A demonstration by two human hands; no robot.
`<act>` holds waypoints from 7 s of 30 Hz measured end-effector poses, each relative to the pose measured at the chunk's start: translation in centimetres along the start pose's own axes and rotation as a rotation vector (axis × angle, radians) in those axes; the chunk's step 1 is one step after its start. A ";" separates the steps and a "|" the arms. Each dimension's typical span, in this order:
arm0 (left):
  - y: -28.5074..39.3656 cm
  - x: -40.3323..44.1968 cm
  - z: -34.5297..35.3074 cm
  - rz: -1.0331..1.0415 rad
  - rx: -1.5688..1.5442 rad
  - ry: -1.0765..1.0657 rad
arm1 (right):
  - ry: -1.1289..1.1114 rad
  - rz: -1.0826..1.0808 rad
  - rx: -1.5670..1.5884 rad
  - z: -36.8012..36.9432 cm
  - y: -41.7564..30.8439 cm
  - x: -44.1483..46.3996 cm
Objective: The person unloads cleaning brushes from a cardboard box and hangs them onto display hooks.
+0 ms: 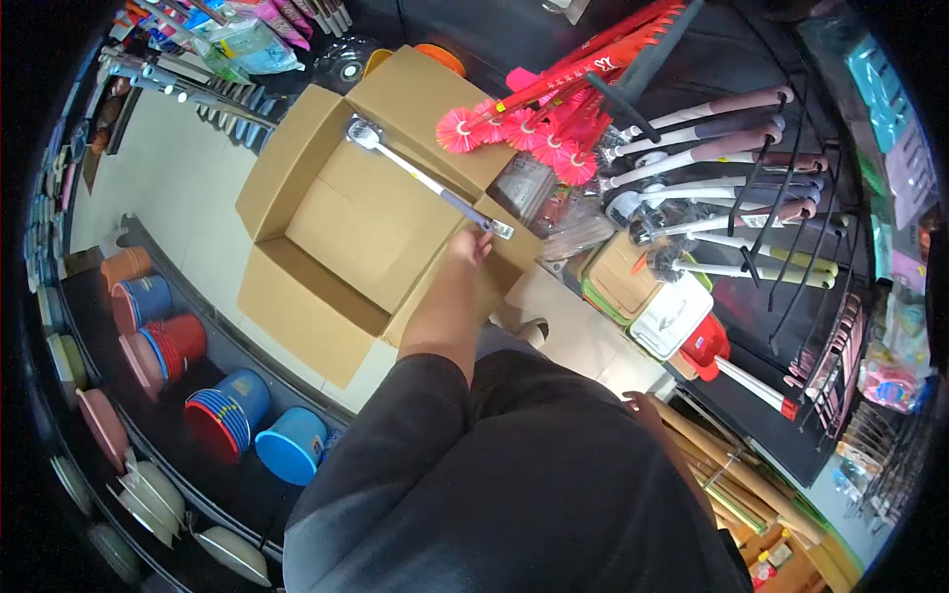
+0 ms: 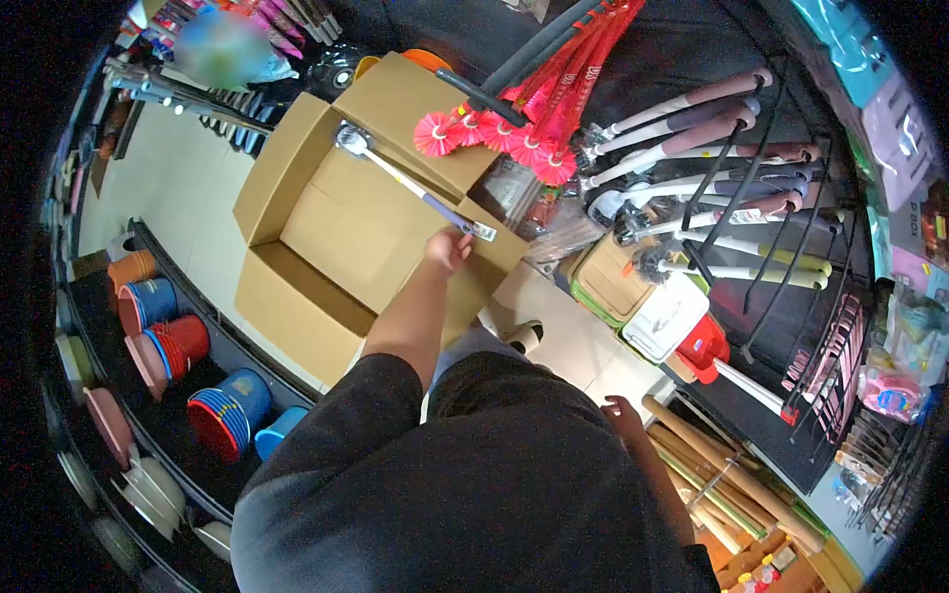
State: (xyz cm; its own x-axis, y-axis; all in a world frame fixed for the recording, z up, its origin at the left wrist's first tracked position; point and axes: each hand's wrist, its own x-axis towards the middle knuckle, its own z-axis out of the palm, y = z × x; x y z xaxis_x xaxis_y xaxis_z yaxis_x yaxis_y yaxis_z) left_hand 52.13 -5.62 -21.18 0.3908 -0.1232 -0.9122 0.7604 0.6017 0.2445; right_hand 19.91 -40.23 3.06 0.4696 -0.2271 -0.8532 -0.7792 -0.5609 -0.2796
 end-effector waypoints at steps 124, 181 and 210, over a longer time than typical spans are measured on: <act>-7.2 -23.4 26.4 1.551 1.257 -0.432 | 0.216 0.065 0.447 6.1 15.1 5.1; -57.8 -41.8 -64.5 0.088 0.466 0.721 | -1.318 -2.733 0.023 36.3 -35.0 -51.5; -22.9 -43.8 -78.1 0.290 0.114 0.617 | -1.540 -2.727 -0.060 57.5 -63.5 -56.9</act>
State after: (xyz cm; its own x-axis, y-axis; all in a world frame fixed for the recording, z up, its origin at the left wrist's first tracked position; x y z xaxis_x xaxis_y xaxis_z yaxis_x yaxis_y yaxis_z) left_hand -22.90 47.63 -12.50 0.2458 0.5218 -0.8169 0.7329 0.4515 0.5089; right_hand 18.81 54.09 44.01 -0.4937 0.2506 0.8327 0.0596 0.9651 -0.2551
